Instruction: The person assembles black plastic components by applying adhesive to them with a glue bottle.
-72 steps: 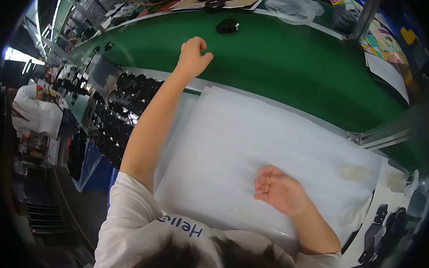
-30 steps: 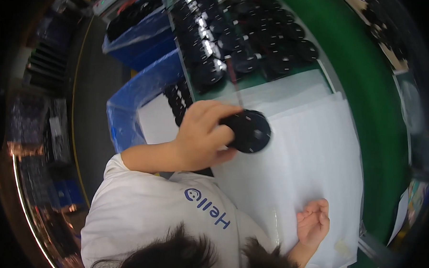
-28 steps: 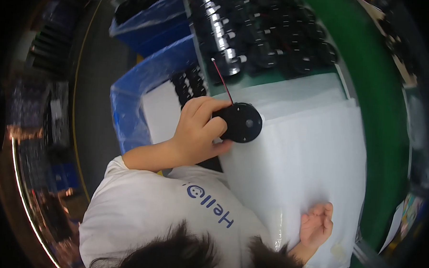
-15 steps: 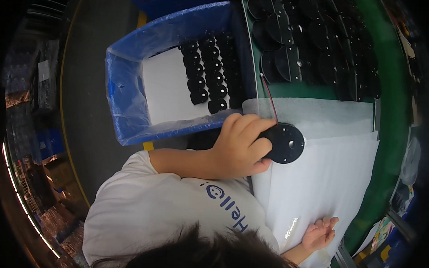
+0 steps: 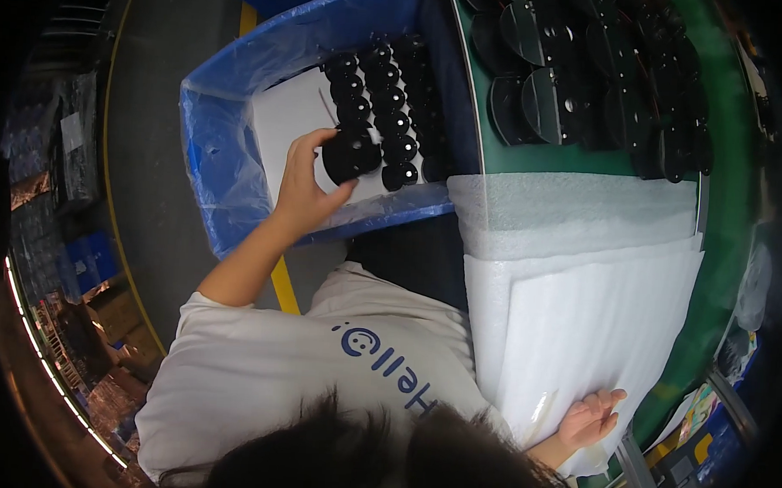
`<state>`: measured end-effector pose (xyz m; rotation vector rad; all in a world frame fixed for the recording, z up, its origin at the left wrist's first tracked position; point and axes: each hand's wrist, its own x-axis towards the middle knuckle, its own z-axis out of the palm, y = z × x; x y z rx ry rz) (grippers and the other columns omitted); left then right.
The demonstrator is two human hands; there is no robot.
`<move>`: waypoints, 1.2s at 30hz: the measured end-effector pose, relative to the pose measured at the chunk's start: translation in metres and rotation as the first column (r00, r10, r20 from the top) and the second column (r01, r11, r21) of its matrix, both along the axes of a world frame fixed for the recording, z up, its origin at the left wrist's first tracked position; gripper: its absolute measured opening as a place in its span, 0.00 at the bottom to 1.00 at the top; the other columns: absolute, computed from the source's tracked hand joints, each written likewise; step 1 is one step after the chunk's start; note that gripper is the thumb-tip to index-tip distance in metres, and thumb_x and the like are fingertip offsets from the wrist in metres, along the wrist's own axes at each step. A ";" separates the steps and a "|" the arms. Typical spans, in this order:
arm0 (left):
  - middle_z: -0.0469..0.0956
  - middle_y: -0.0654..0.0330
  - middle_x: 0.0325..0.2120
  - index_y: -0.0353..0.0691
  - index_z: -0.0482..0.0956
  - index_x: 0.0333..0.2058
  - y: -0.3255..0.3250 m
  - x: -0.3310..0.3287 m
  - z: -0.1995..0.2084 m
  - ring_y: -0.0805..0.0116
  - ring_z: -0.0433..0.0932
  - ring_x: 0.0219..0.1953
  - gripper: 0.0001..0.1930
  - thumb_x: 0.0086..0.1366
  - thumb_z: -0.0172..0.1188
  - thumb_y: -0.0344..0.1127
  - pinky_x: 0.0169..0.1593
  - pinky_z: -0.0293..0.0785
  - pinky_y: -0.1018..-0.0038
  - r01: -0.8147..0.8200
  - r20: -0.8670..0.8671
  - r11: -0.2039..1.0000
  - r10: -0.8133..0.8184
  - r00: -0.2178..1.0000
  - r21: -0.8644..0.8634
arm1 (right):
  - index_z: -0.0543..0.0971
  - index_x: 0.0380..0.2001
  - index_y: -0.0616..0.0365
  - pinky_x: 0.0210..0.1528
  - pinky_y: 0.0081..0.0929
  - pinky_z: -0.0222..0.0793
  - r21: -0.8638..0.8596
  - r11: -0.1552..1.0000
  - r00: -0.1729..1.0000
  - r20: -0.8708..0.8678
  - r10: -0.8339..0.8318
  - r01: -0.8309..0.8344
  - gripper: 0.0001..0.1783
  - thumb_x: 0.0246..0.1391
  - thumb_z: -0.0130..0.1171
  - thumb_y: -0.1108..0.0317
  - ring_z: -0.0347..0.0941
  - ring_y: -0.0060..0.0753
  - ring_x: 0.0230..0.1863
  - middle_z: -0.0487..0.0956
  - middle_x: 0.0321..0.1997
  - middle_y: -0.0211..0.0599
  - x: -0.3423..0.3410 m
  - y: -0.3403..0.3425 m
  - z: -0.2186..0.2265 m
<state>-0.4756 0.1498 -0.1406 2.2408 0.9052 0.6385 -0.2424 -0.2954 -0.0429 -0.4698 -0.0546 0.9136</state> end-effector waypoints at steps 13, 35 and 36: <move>0.68 0.48 0.41 0.40 0.59 0.48 0.022 -0.057 -0.168 0.51 0.67 0.45 0.37 0.35 0.65 0.27 0.49 0.64 0.67 0.125 -0.359 0.808 -0.387 0.849 -0.575 | 0.55 0.52 0.55 0.53 0.40 0.55 0.071 0.991 0.993 0.030 0.115 -0.117 0.19 0.57 0.37 0.68 0.60 0.33 0.42 0.62 0.44 0.39 0.007 0.005 -0.004; 0.70 0.47 0.32 0.42 0.59 0.40 0.014 -0.038 -0.191 0.49 0.70 0.38 0.30 0.37 0.65 0.32 0.41 0.67 0.63 0.086 -0.503 0.843 -0.395 0.769 -0.531 | 0.56 0.51 0.54 0.53 0.42 0.55 0.013 1.000 0.999 -0.043 0.008 -0.007 0.18 0.56 0.38 0.69 0.60 0.31 0.40 0.63 0.43 0.37 0.004 0.002 -0.001; 0.70 0.47 0.32 0.42 0.60 0.40 0.014 -0.036 -0.190 0.49 0.70 0.38 0.30 0.37 0.65 0.32 0.41 0.67 0.63 0.082 -0.513 0.844 -0.396 0.761 -0.530 | 0.55 0.51 0.54 0.53 0.42 0.55 0.016 1.000 0.999 -0.047 0.008 -0.007 0.18 0.56 0.38 0.69 0.60 0.31 0.40 0.63 0.43 0.37 0.004 0.002 -0.001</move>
